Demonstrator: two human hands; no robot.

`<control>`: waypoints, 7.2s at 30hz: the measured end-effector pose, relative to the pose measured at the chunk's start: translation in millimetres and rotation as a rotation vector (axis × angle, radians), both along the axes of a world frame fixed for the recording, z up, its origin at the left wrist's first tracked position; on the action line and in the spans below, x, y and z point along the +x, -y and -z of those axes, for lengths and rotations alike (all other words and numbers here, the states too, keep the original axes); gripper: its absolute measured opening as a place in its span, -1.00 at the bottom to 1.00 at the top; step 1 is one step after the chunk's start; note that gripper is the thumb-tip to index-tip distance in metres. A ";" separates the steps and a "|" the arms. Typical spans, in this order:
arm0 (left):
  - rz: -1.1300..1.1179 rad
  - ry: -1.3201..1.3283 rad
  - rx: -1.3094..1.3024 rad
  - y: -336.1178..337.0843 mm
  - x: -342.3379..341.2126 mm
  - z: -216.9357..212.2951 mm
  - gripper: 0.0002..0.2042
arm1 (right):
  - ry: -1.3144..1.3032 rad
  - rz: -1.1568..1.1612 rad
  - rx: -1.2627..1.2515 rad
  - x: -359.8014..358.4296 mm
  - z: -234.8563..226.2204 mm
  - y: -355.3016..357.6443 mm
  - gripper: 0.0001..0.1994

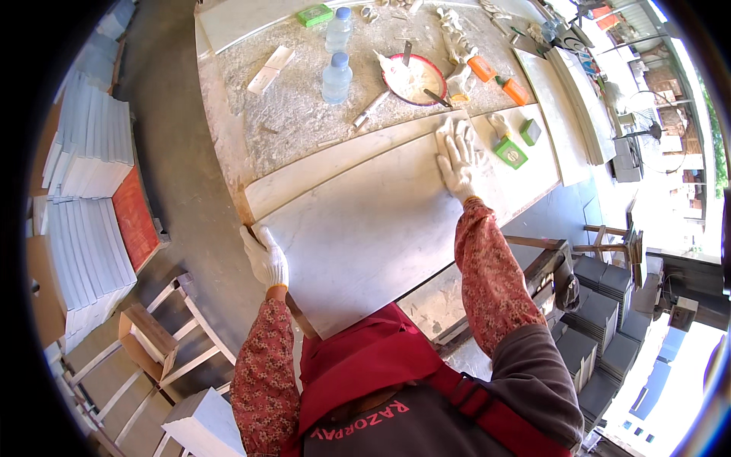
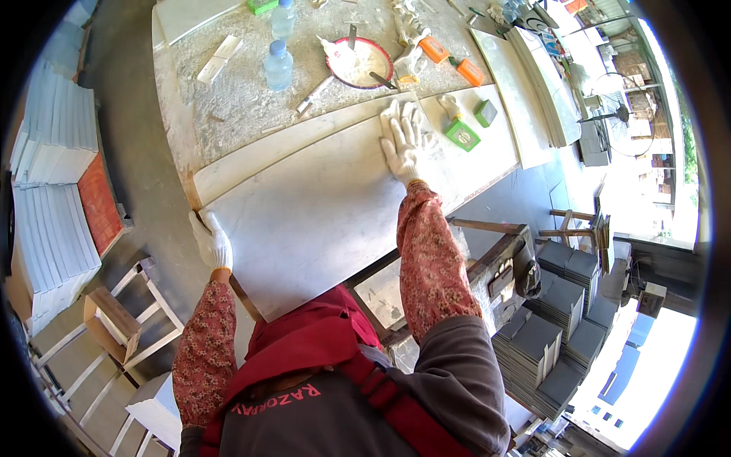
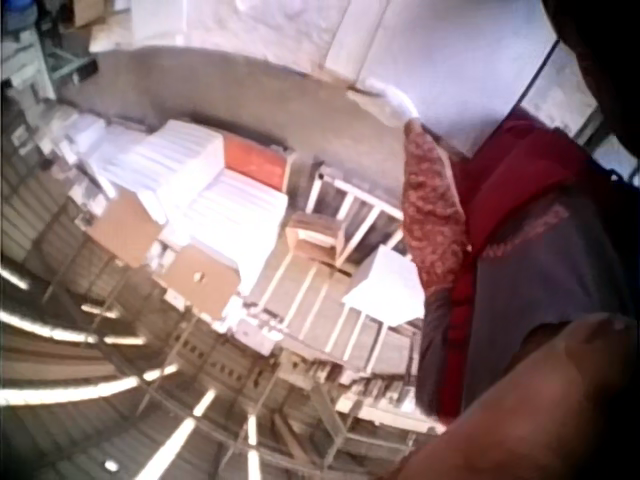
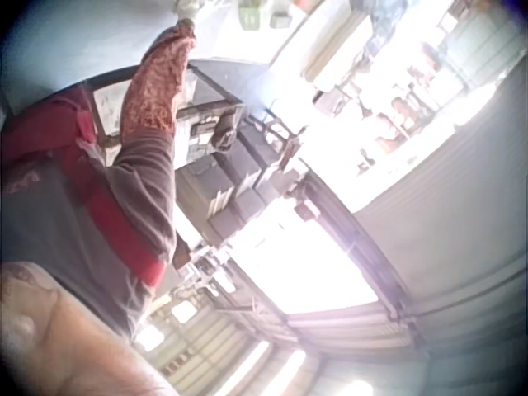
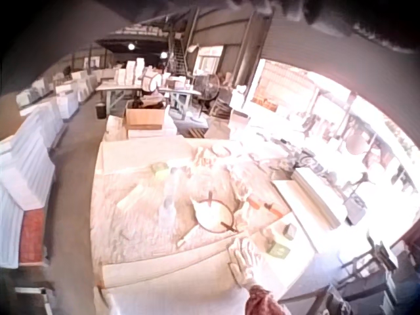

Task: The person unpacks flat-pack furniture components from cardboard boxes, places panels on a workbench, and uses a utility knife to trim edges. They then apply a white filler to the edges of the panels with a putty knife and smooth it by hand.

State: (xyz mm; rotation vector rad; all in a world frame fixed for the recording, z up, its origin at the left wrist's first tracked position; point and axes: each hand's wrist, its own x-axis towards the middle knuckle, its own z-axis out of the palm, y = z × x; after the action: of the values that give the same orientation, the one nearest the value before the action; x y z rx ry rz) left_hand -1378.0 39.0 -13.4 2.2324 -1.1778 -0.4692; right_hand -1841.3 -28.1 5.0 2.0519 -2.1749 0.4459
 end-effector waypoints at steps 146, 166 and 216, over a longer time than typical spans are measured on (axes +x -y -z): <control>-0.411 0.322 0.166 -117.1 -130.8 -32.5 -0.50 | 0.059 0.121 0.157 -90.8 1.0 -31.7 -0.32; -0.763 0.058 0.059 -188.9 -157.0 -1.0 -0.35 | 1.183 0.331 0.414 -129.0 -18.9 21.3 -0.55; 0.262 -0.197 0.397 201.2 -331.8 -86.2 -0.42 | 0.825 -0.102 0.257 -93.9 -25.2 132.3 -0.66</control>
State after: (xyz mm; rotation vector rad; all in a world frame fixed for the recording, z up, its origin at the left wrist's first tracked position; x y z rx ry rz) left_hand -1709.7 -162.3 72.8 2.2891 -1.3695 -1.0860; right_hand -1935.1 -160.4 30.2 2.4074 -2.6528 1.2775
